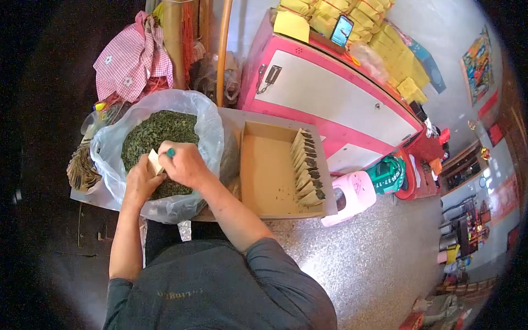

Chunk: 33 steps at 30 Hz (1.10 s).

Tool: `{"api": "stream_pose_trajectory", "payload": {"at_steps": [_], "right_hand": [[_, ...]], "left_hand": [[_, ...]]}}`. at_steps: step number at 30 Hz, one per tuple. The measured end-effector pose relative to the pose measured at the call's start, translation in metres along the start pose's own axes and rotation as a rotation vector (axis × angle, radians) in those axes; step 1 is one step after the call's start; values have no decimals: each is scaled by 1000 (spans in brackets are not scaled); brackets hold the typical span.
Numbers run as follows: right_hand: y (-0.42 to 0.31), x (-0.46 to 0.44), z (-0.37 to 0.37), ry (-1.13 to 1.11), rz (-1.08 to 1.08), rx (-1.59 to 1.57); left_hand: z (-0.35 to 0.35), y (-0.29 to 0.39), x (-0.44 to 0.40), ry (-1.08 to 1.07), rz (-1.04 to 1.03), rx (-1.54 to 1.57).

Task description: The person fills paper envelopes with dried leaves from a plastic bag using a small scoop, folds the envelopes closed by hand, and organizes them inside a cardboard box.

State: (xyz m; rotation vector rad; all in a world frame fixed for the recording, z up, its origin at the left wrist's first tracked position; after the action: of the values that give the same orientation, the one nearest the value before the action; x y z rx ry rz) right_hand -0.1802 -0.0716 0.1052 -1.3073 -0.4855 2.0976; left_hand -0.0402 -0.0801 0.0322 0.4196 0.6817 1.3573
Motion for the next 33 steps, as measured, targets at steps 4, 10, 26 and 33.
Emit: {"api": "stream_pose_trajectory", "payload": {"at_steps": [4, 10, 26, 33], "right_hand": [[11, 8, 42, 253, -141, -86], [72, 38, 24, 212, -316, 410], [113, 69, 24, 584, -707, -599], [103, 65, 33, 606, -613, -650]], "left_hand": [[1, -2, 2, 18, 5, 52], [1, -3, 2, 30, 0, 66], [-4, 0, 1, -36, 58, 39], [-7, 1, 0, -55, 52, -31]]}}
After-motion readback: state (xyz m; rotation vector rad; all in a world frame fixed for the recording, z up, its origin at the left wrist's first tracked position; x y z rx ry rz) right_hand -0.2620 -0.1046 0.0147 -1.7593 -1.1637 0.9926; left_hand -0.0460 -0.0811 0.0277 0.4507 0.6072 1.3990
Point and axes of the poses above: each hand's wrist, its own x-axis away from the middle knuckle, its own z-axis out of the back of the hand, y = z × x, the point moved 8 cm from there along -x, towards the middle knuckle, and after that the axes turned 4 degrees about z, right-handed, at the moved point
